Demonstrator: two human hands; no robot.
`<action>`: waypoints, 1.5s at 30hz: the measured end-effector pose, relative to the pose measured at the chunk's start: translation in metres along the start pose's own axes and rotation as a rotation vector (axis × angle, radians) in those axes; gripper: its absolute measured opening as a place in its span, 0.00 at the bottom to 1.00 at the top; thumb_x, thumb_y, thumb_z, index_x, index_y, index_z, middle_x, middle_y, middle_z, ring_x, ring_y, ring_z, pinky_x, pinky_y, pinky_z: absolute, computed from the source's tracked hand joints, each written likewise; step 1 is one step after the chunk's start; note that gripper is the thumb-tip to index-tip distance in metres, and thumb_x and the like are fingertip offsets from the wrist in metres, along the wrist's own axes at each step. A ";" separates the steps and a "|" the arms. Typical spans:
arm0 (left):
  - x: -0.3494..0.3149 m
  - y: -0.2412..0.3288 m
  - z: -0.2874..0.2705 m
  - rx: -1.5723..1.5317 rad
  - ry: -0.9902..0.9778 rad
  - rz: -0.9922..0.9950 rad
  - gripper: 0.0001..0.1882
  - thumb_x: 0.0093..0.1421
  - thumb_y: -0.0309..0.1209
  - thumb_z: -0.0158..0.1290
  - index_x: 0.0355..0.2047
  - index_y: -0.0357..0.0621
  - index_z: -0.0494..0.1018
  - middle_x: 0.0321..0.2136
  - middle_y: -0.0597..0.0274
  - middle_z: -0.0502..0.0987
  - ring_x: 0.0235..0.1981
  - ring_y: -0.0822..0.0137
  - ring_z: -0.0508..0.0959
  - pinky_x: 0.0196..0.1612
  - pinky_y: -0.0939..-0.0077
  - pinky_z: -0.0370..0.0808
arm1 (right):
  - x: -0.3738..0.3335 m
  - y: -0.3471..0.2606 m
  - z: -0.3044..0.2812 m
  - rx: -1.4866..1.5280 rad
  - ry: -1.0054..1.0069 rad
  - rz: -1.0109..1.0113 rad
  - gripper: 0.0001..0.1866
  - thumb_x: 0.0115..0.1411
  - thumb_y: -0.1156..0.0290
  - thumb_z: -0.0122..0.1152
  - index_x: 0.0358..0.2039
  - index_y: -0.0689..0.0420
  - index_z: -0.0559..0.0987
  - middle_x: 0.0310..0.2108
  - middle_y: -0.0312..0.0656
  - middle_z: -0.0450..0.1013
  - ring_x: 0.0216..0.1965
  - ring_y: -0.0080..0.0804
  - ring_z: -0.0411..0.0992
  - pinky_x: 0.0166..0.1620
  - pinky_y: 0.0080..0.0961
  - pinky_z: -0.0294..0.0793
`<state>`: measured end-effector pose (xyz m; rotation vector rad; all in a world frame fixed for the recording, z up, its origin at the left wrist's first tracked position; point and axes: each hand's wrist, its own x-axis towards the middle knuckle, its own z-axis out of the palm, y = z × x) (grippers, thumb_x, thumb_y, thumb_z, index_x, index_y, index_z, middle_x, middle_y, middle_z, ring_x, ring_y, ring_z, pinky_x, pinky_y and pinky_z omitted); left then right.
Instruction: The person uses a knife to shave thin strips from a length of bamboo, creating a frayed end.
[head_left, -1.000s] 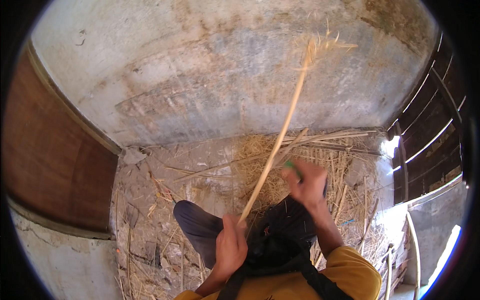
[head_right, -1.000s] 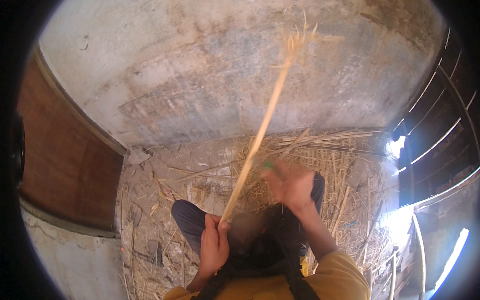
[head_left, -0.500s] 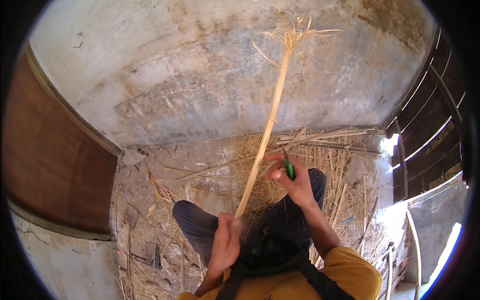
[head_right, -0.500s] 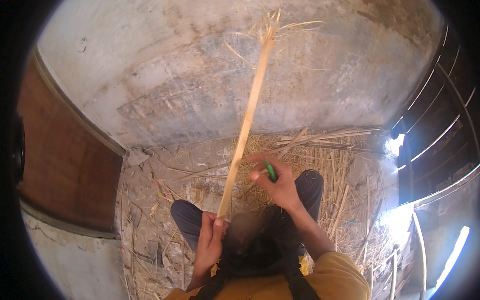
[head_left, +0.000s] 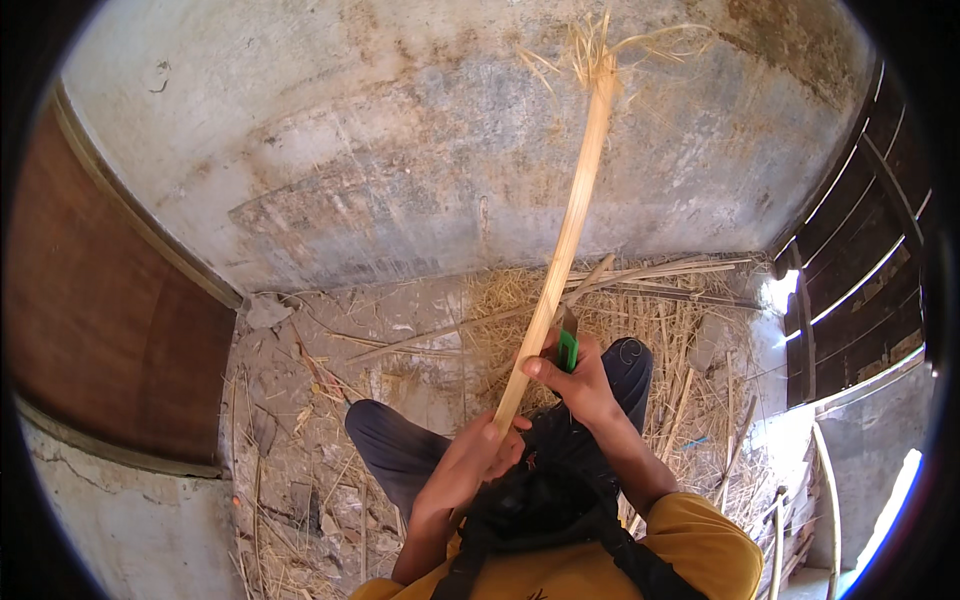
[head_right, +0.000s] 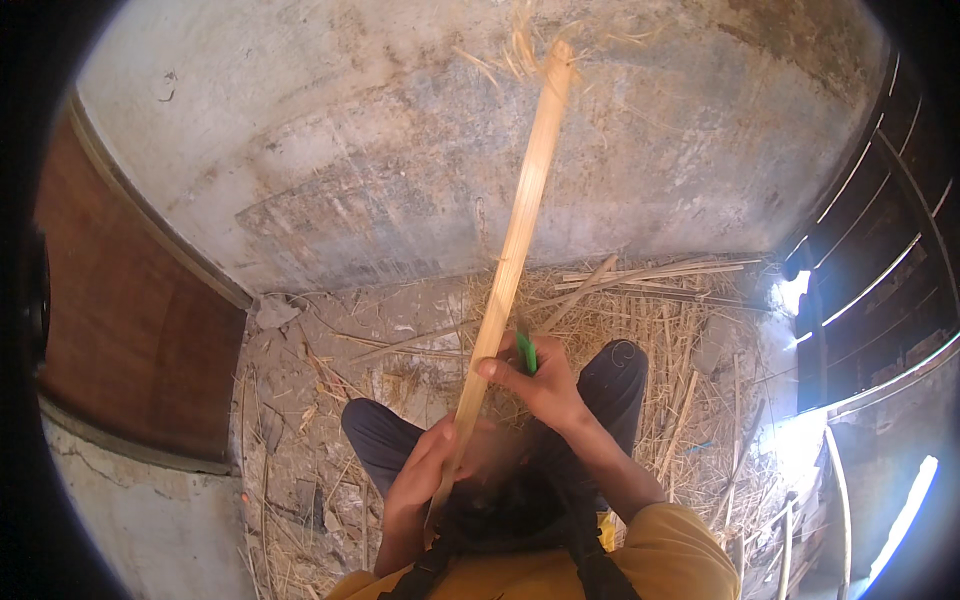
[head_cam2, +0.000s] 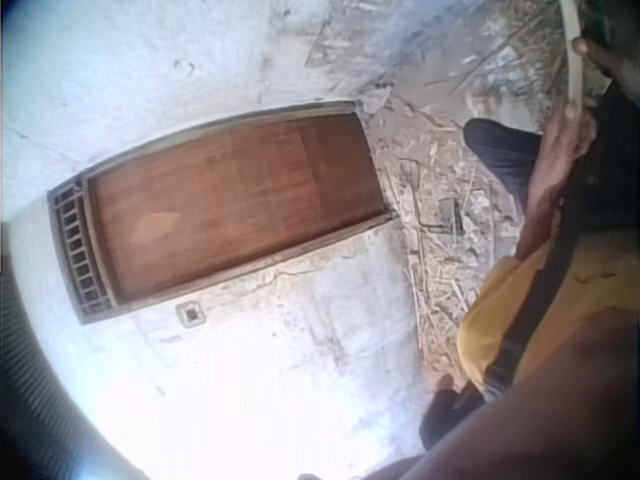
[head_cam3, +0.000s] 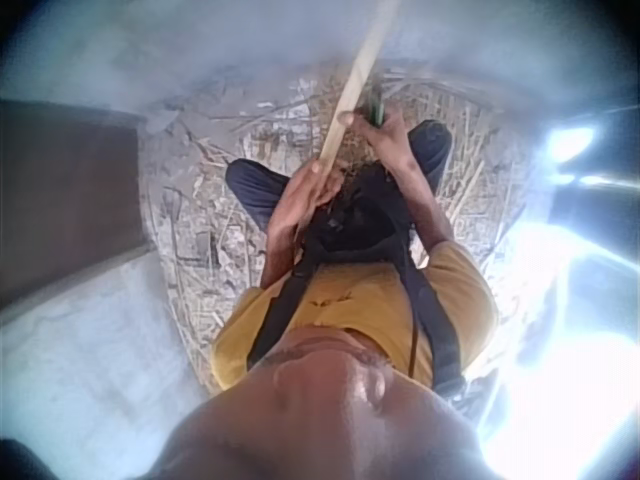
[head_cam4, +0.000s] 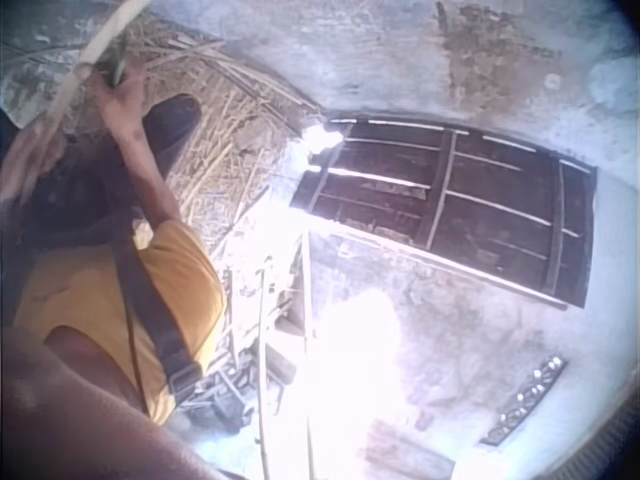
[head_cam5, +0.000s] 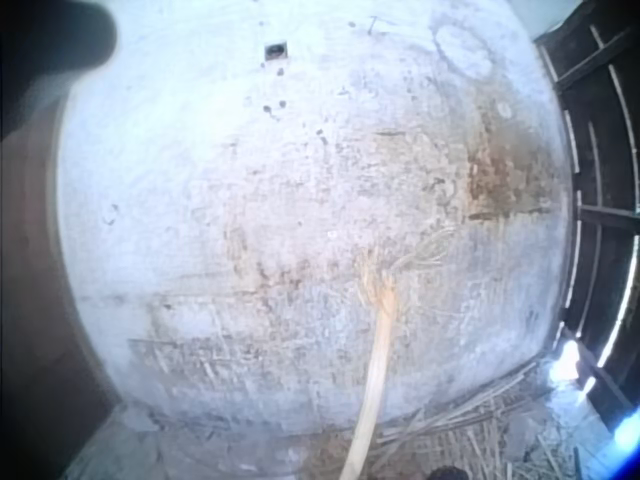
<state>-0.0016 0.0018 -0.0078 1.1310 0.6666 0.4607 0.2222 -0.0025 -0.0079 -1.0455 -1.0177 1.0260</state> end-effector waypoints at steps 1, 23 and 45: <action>0.001 0.002 0.000 -0.018 -0.006 -0.041 0.27 0.80 0.55 0.40 0.55 0.44 0.72 0.36 0.69 0.71 0.30 0.78 0.68 0.32 0.83 0.65 | -0.001 -0.001 0.000 -0.009 0.007 0.004 0.09 0.67 0.69 0.74 0.41 0.61 0.85 0.30 0.29 0.79 0.33 0.16 0.73 0.38 0.22 0.72; -0.003 0.032 0.025 0.477 0.345 0.179 0.18 0.81 0.38 0.39 0.51 0.35 0.71 0.28 0.48 0.73 0.29 0.51 0.74 0.38 0.58 0.71 | -0.017 -0.012 -0.009 -0.894 -0.087 -0.577 0.16 0.55 0.59 0.80 0.41 0.51 0.86 0.28 0.35 0.79 0.26 0.37 0.79 0.28 0.33 0.76; -0.012 0.020 0.030 0.750 0.471 0.242 0.13 0.79 0.33 0.43 0.50 0.34 0.70 0.24 0.35 0.74 0.29 0.28 0.76 0.34 0.43 0.70 | -0.013 -0.033 -0.012 -0.920 0.197 -0.572 0.15 0.54 0.58 0.82 0.37 0.52 0.88 0.30 0.37 0.85 0.25 0.36 0.82 0.28 0.29 0.77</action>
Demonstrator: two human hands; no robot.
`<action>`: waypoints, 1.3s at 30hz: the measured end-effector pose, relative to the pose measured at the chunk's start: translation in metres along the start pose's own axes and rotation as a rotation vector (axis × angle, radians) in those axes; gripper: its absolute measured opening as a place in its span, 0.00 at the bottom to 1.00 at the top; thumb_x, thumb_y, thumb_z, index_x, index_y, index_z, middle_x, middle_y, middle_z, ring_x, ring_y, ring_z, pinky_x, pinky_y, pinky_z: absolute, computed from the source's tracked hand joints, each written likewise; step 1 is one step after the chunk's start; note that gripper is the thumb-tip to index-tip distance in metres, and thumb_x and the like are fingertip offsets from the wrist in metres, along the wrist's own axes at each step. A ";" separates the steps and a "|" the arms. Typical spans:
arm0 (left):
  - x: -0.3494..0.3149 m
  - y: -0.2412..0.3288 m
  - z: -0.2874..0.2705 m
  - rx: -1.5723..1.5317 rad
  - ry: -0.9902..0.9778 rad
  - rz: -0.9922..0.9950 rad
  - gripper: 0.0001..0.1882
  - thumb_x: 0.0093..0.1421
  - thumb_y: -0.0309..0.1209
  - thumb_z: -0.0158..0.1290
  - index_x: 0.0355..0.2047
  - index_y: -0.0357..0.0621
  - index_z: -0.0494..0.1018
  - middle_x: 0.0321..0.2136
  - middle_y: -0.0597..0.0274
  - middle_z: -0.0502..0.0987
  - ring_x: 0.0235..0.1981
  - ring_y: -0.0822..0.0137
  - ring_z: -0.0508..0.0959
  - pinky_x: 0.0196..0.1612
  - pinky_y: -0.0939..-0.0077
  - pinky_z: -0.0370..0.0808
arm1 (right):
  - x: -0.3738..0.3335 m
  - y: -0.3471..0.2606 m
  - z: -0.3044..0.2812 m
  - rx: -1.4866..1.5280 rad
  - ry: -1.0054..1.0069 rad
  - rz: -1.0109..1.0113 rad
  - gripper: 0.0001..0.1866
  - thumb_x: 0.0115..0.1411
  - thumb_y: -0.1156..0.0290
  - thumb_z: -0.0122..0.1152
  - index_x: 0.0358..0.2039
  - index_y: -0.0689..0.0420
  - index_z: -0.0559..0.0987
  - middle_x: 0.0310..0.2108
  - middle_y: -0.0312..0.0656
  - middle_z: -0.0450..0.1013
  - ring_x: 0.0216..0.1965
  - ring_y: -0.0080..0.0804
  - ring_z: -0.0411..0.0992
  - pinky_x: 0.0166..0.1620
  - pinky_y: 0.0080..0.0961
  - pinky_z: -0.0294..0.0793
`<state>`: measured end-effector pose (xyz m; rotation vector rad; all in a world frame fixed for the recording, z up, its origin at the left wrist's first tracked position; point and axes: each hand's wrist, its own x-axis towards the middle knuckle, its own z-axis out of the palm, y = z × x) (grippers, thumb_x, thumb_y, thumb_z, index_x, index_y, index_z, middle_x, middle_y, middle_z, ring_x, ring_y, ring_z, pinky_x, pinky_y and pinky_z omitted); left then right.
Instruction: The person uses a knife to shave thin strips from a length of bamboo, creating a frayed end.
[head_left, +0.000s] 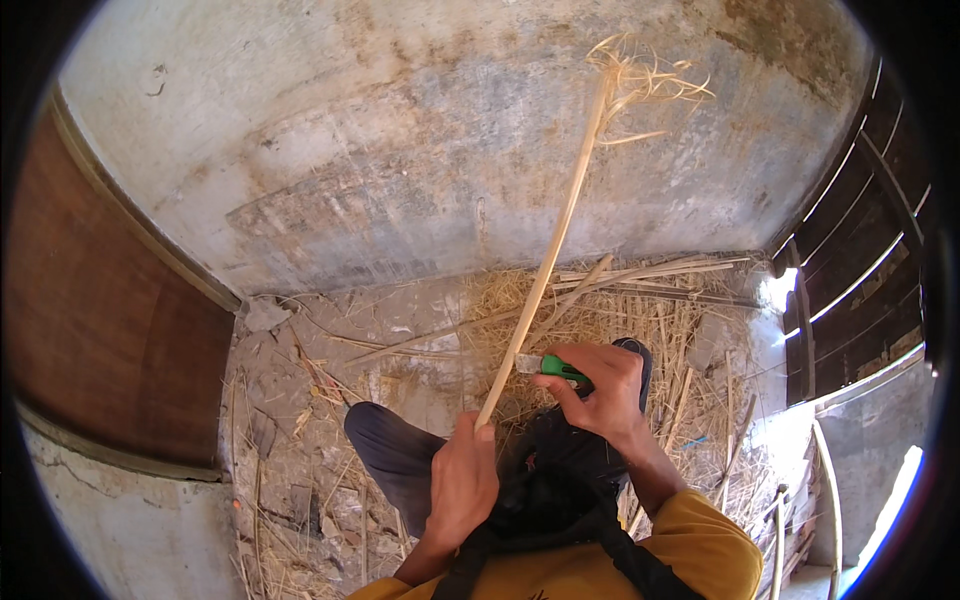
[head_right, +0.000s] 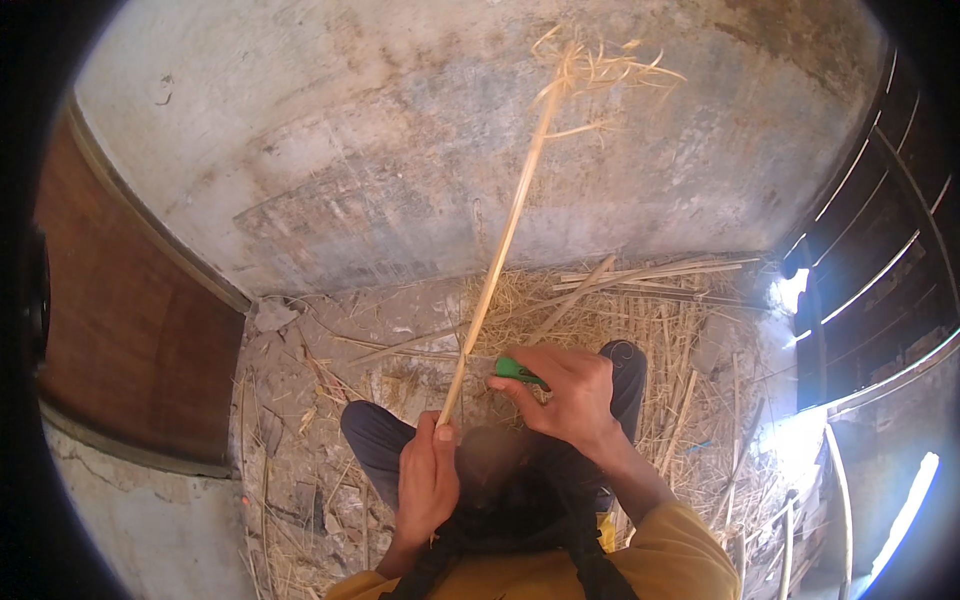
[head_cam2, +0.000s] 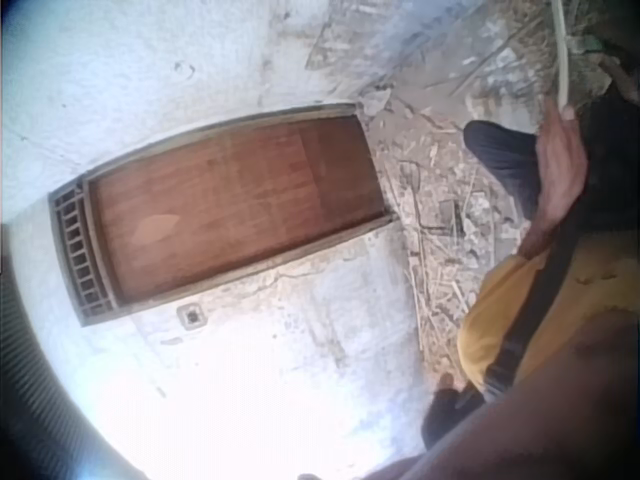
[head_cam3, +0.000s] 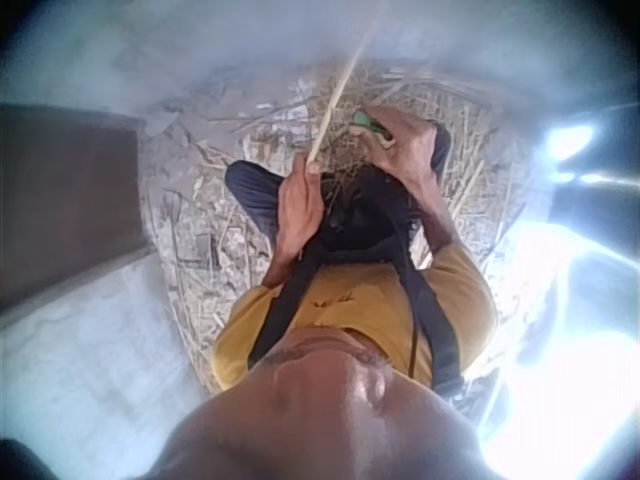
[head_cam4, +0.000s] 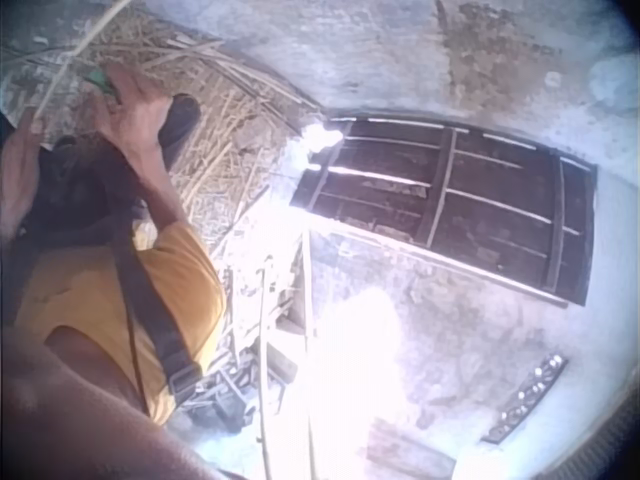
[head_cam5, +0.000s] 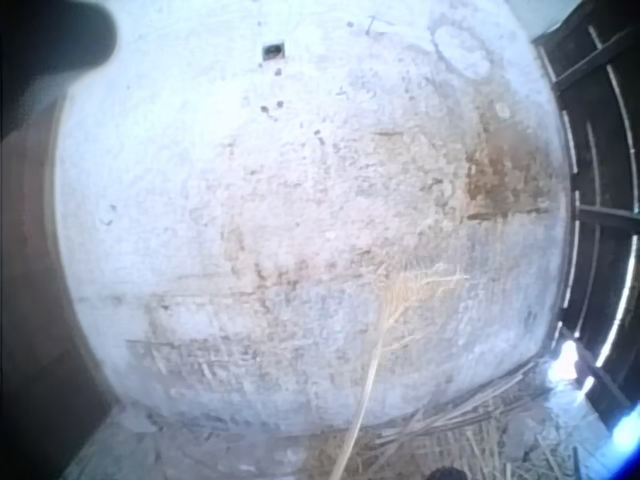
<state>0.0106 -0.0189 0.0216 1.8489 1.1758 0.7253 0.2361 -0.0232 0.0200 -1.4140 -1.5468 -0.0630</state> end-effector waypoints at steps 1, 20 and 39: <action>0.000 -0.001 0.000 0.006 0.009 -0.006 0.12 0.79 0.32 0.44 0.50 0.34 0.70 0.24 0.35 0.74 0.29 0.29 0.76 0.34 0.43 0.70 | 0.000 0.001 0.001 -0.002 0.004 -0.017 0.15 0.54 0.59 0.82 0.37 0.52 0.88 0.30 0.37 0.85 0.25 0.36 0.82 0.28 0.29 0.77; 0.007 -0.009 -0.010 -0.235 -0.036 -0.015 0.15 0.78 0.31 0.48 0.57 0.35 0.77 0.21 0.55 0.71 0.22 0.67 0.71 0.30 0.66 0.69 | 0.001 -0.001 -0.001 0.083 -0.054 0.071 0.16 0.55 0.63 0.82 0.40 0.57 0.88 0.32 0.42 0.86 0.30 0.38 0.85 0.32 0.30 0.82; 0.002 -0.009 -0.003 -0.229 0.133 0.121 0.14 0.72 0.29 0.60 0.52 0.30 0.79 0.26 0.59 0.79 0.27 0.79 0.71 0.28 0.77 0.69 | 0.002 -0.001 -0.008 0.045 -0.034 -0.036 0.15 0.54 0.62 0.83 0.39 0.54 0.89 0.30 0.39 0.85 0.26 0.35 0.84 0.29 0.28 0.79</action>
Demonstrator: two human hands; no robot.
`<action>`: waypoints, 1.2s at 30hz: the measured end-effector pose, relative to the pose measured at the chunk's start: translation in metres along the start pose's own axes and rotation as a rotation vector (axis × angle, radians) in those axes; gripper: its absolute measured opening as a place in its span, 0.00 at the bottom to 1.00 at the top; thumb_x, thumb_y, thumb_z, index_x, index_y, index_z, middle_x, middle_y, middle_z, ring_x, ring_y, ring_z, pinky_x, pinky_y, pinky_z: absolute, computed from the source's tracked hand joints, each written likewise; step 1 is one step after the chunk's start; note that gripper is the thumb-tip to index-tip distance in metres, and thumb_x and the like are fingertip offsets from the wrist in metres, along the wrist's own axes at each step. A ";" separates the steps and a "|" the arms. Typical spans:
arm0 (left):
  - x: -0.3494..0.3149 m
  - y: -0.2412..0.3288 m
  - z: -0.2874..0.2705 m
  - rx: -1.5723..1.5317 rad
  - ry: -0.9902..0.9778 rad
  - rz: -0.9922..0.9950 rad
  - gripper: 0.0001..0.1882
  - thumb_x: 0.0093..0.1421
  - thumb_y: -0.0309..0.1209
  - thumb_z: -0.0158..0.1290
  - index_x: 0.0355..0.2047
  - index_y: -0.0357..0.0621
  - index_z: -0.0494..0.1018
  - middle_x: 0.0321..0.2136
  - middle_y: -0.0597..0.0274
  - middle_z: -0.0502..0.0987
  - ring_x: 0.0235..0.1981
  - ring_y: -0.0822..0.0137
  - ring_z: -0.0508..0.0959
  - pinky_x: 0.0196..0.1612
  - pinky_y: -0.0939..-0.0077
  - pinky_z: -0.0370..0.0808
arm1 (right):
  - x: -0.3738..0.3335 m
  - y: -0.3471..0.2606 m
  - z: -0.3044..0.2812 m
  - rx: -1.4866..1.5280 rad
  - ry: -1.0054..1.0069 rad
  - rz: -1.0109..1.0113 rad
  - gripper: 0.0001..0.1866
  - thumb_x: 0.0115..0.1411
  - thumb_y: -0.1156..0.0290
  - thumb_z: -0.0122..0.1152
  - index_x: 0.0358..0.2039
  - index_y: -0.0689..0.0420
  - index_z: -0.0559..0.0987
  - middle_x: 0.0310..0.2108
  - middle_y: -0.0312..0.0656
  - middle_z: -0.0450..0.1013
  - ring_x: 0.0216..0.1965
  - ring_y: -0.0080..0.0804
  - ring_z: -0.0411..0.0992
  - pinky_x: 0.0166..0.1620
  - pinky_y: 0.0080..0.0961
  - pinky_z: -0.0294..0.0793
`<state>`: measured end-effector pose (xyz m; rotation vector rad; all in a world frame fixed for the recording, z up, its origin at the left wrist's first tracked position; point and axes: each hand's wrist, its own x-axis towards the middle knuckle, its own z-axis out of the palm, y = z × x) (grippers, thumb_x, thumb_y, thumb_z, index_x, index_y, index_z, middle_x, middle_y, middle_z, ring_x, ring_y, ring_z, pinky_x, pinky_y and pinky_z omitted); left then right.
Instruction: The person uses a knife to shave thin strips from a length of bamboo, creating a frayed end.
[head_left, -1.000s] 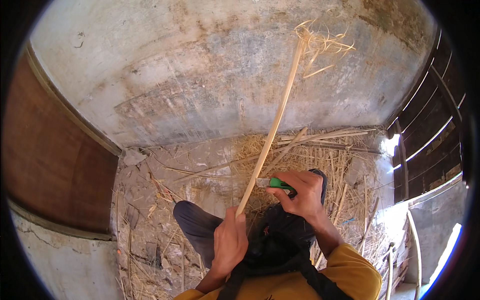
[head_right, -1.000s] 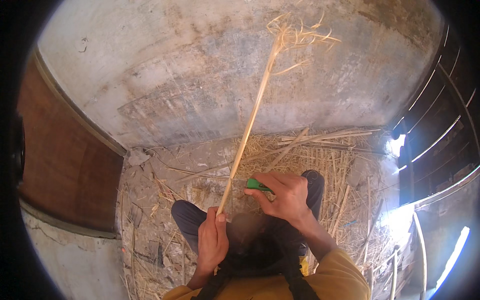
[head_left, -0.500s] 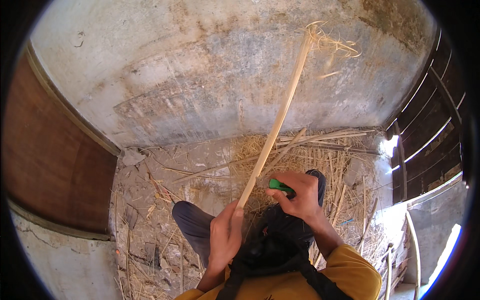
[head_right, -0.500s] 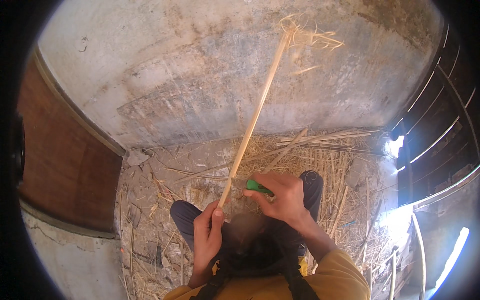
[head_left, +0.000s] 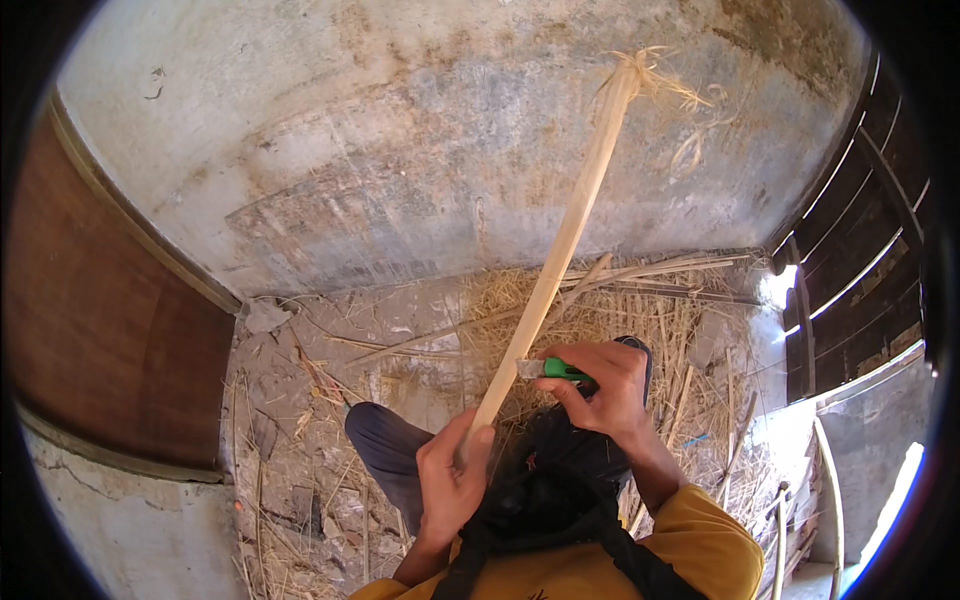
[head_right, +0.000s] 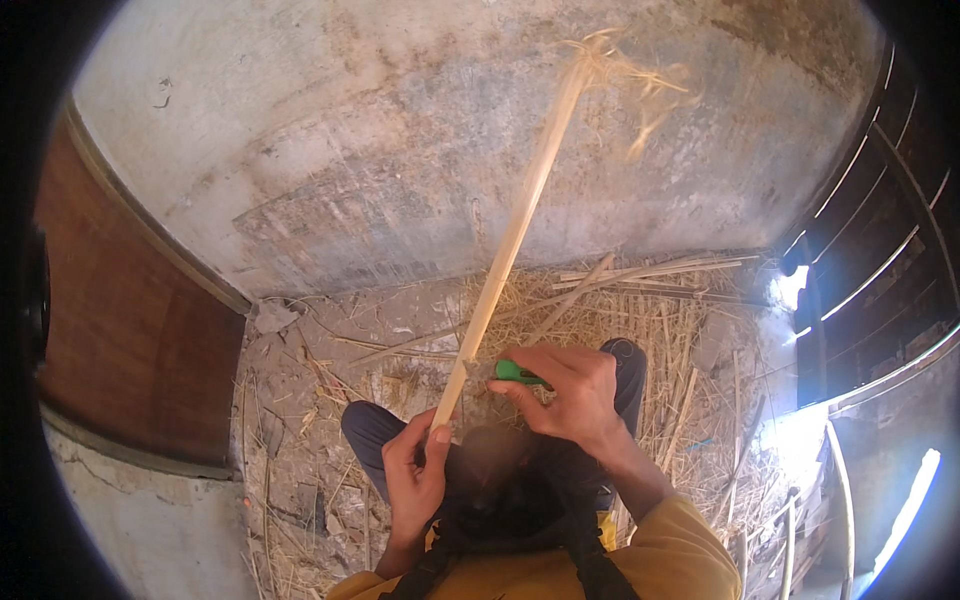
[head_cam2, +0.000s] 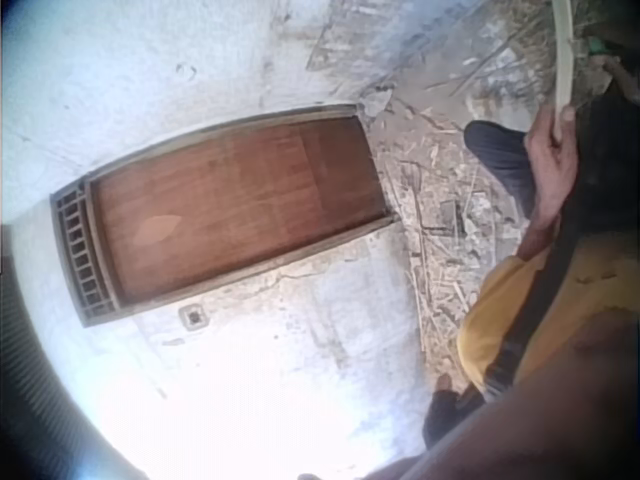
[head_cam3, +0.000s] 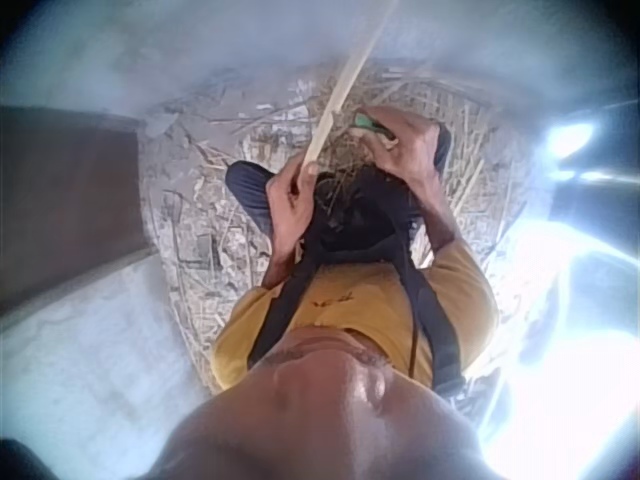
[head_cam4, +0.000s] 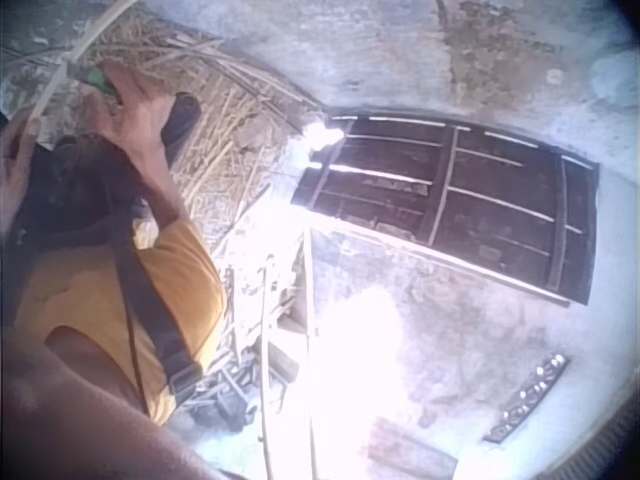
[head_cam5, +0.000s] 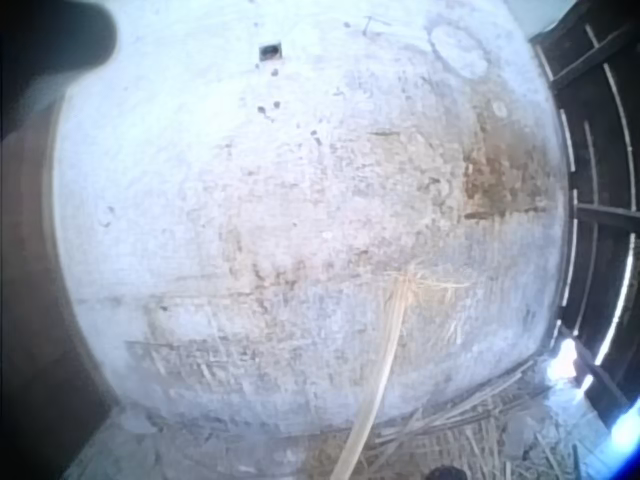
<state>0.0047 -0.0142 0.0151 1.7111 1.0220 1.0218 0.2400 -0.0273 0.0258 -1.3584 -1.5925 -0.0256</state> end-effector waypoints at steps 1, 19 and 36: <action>0.000 0.001 0.000 -0.001 0.000 -0.003 0.14 0.72 0.29 0.60 0.52 0.30 0.80 0.26 0.59 0.79 0.27 0.79 0.71 0.28 0.78 0.69 | 0.000 0.000 -0.001 -0.012 0.003 -0.003 0.16 0.54 0.62 0.83 0.39 0.54 0.88 0.29 0.38 0.84 0.26 0.35 0.83 0.29 0.28 0.79; -0.007 -0.001 -0.003 -0.017 0.019 -0.021 0.13 0.72 0.28 0.59 0.52 0.31 0.80 0.25 0.62 0.79 0.20 0.80 0.74 0.23 0.79 0.68 | 0.001 -0.001 0.002 -0.100 0.012 -0.036 0.16 0.53 0.58 0.83 0.37 0.51 0.88 0.25 0.35 0.81 0.23 0.35 0.79 0.27 0.30 0.74; -0.008 0.000 -0.007 -0.048 -0.032 -0.145 0.12 0.74 0.30 0.56 0.49 0.33 0.81 0.29 0.66 0.78 0.31 0.78 0.70 0.35 0.79 0.67 | 0.000 -0.001 0.008 -0.118 0.043 -0.026 0.16 0.52 0.56 0.82 0.37 0.50 0.89 0.24 0.34 0.80 0.22 0.35 0.79 0.26 0.31 0.72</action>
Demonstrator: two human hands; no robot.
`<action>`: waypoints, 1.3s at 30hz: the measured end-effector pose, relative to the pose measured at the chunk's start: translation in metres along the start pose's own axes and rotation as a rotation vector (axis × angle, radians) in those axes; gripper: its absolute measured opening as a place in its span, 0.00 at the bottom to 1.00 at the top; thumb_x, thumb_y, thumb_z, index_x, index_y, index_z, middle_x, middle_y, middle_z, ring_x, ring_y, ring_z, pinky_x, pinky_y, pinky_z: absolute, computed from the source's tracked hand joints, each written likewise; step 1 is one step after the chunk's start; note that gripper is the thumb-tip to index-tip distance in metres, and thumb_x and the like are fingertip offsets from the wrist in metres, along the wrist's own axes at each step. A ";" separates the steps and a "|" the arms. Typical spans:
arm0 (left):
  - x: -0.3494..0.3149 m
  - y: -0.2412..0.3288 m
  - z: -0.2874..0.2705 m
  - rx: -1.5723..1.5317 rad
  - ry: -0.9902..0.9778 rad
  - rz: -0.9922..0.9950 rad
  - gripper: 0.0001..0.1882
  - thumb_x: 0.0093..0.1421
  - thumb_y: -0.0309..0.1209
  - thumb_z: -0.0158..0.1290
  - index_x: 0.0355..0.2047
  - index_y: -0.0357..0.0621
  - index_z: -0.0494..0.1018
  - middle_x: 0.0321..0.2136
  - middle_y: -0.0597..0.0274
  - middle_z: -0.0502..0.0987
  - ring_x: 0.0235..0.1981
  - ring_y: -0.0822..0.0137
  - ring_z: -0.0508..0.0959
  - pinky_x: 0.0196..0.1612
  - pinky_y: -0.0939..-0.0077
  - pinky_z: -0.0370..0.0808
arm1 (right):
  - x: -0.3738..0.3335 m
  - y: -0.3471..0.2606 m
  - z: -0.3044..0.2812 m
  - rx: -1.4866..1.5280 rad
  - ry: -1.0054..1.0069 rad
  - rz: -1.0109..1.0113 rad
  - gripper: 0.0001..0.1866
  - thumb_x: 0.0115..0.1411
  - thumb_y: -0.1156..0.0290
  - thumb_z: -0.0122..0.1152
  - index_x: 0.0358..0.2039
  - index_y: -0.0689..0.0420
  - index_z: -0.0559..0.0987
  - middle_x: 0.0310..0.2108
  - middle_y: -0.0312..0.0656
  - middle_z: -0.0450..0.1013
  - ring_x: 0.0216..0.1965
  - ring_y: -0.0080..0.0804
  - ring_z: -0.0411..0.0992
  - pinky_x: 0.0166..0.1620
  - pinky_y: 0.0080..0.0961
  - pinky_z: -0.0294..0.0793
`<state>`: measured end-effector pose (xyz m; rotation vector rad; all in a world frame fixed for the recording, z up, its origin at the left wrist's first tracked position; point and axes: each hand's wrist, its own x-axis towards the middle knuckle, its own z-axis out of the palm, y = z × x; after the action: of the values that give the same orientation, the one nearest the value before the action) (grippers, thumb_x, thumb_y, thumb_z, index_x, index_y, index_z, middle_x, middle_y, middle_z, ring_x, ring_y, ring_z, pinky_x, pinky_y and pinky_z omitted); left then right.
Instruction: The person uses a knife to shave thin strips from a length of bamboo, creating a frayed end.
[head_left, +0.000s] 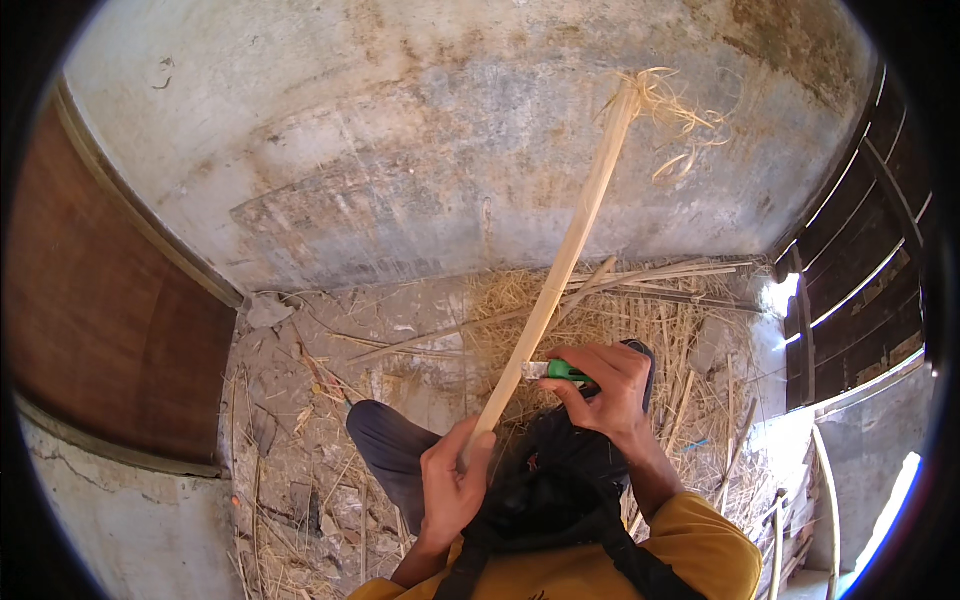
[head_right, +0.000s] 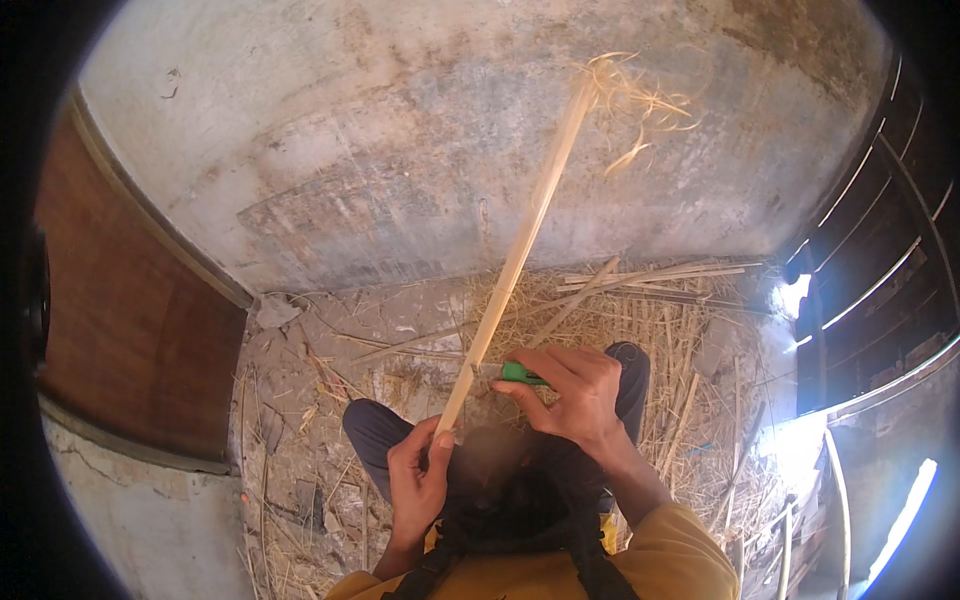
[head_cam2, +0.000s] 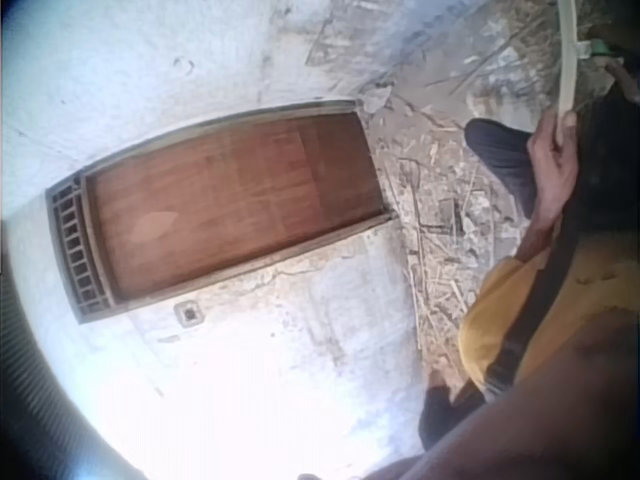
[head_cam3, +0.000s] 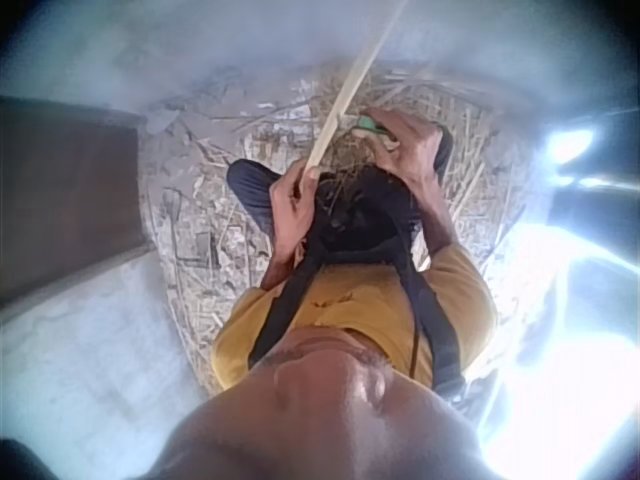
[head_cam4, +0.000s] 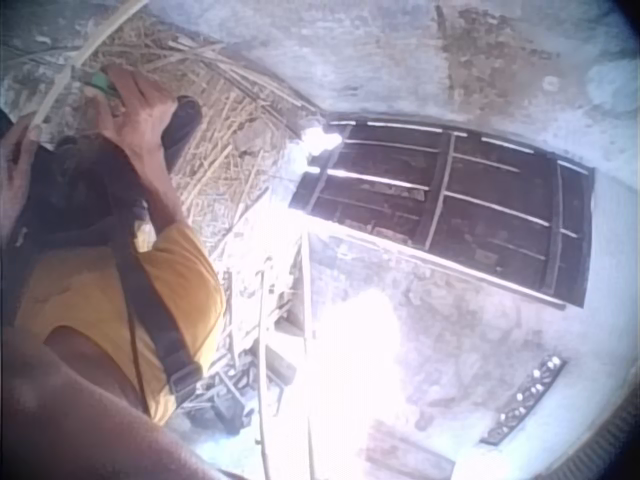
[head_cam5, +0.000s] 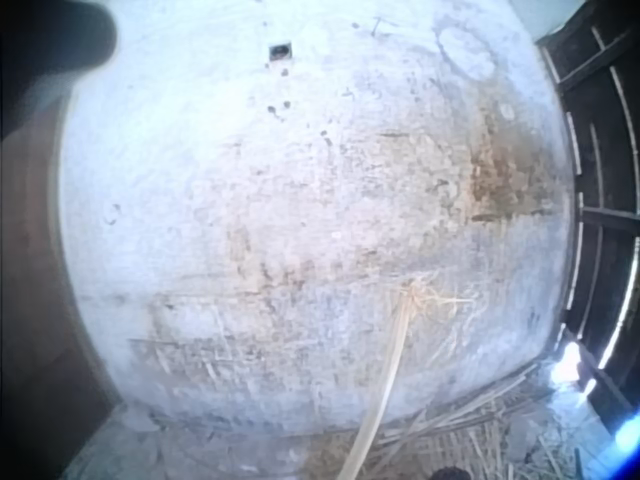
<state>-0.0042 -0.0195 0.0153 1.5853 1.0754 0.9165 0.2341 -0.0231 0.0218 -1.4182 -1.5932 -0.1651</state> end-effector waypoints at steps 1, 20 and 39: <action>0.000 0.000 0.000 0.000 -0.002 -0.005 0.12 0.74 0.30 0.56 0.49 0.33 0.81 0.28 0.67 0.77 0.30 0.78 0.69 0.35 0.79 0.67 | 0.000 0.000 0.000 0.000 -0.001 0.004 0.16 0.52 0.56 0.82 0.37 0.50 0.89 0.24 0.34 0.80 0.22 0.35 0.79 0.26 0.31 0.73; -0.004 -0.015 -0.007 -0.164 -0.124 -0.132 0.11 0.75 0.31 0.56 0.51 0.39 0.82 0.24 0.71 0.76 0.23 0.82 0.71 0.27 0.81 0.66 | 0.000 0.008 0.001 -0.025 0.047 -0.052 0.15 0.56 0.59 0.80 0.39 0.52 0.89 0.24 0.38 0.81 0.21 0.33 0.78 0.26 0.30 0.73; -0.012 -0.040 -0.012 -0.266 -0.083 -0.122 0.10 0.74 0.26 0.57 0.52 0.35 0.78 0.33 0.71 0.81 0.30 0.84 0.73 0.32 0.85 0.70 | -0.002 0.038 0.006 0.487 0.002 0.244 0.19 0.67 0.55 0.72 0.44 0.59 0.83 0.22 0.35 0.67 0.23 0.22 0.63 0.30 0.24 0.64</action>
<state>-0.0274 -0.0217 -0.0209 1.3131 0.9393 0.8643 0.2621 -0.0084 -0.0008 -1.2072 -1.3265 0.3442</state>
